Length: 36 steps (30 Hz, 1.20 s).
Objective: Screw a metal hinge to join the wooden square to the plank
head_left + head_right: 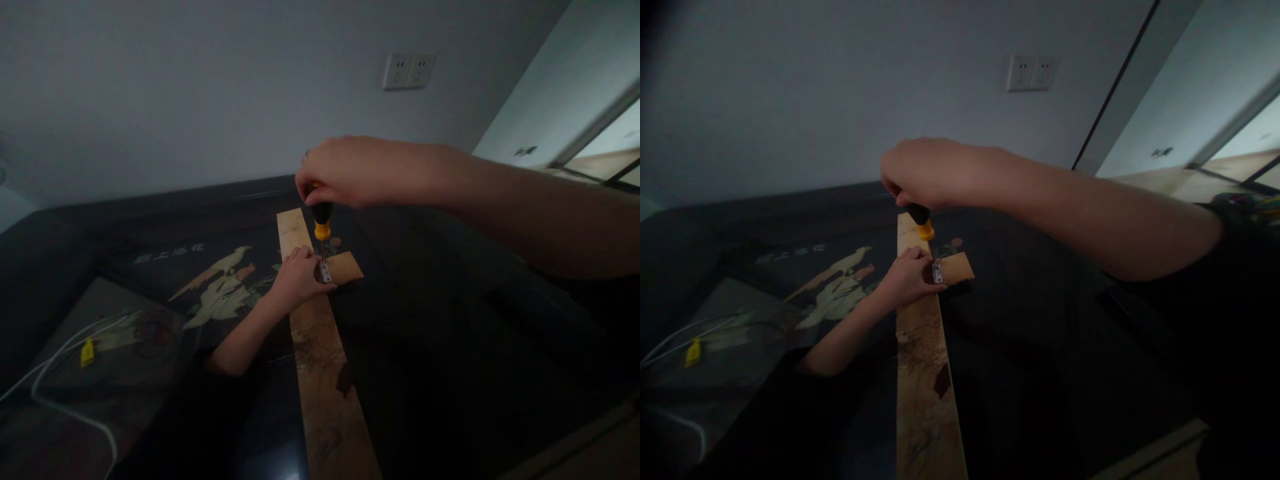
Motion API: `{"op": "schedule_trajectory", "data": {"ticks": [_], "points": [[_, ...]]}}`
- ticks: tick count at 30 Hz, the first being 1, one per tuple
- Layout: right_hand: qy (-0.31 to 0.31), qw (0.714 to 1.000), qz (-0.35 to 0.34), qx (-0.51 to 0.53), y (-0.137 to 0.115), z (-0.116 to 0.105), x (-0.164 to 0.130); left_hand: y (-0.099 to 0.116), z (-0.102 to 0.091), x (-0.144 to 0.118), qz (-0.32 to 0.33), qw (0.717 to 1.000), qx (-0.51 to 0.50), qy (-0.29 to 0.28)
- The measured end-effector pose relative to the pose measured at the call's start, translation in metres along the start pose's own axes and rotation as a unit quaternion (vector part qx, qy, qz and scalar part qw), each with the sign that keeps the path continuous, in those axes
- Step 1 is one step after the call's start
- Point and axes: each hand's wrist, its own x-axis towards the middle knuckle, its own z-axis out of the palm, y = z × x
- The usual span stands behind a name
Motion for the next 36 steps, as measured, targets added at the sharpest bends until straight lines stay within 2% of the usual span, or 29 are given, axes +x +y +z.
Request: {"op": "schedule_trajectory", "data": {"ticks": [4,7,15,18,24,32,36], "points": [[0.067,0.993,0.073,-0.058,-0.011,0.007,0.0,0.001,-0.001,0.0,0.006,1.0,0.0,0.0],[0.088,0.991,0.087,-0.052,-0.012,0.01,0.0,0.001,-0.001,0.001,0.004,1.0,0.004,0.001],[0.007,1.0,0.021,0.021,-0.002,0.0,-0.004,0.001,0.0,0.0,-0.004,1.0,-0.004,-0.003],[0.016,0.999,0.042,0.024,-0.008,0.002,-0.003,0.001,-0.001,0.0,-0.003,1.0,-0.006,-0.002],[0.084,0.992,0.076,-0.057,-0.02,0.008,-0.002,0.001,0.0,0.001,-0.002,1.0,-0.007,0.0],[0.03,0.999,0.017,-0.023,-0.012,-0.002,-0.005,0.0,0.001,0.001,-0.001,1.0,-0.008,-0.001],[0.05,0.997,0.047,-0.042,-0.019,0.002,-0.003,0.0,0.0,0.001,-0.003,1.0,-0.008,-0.003]]}}
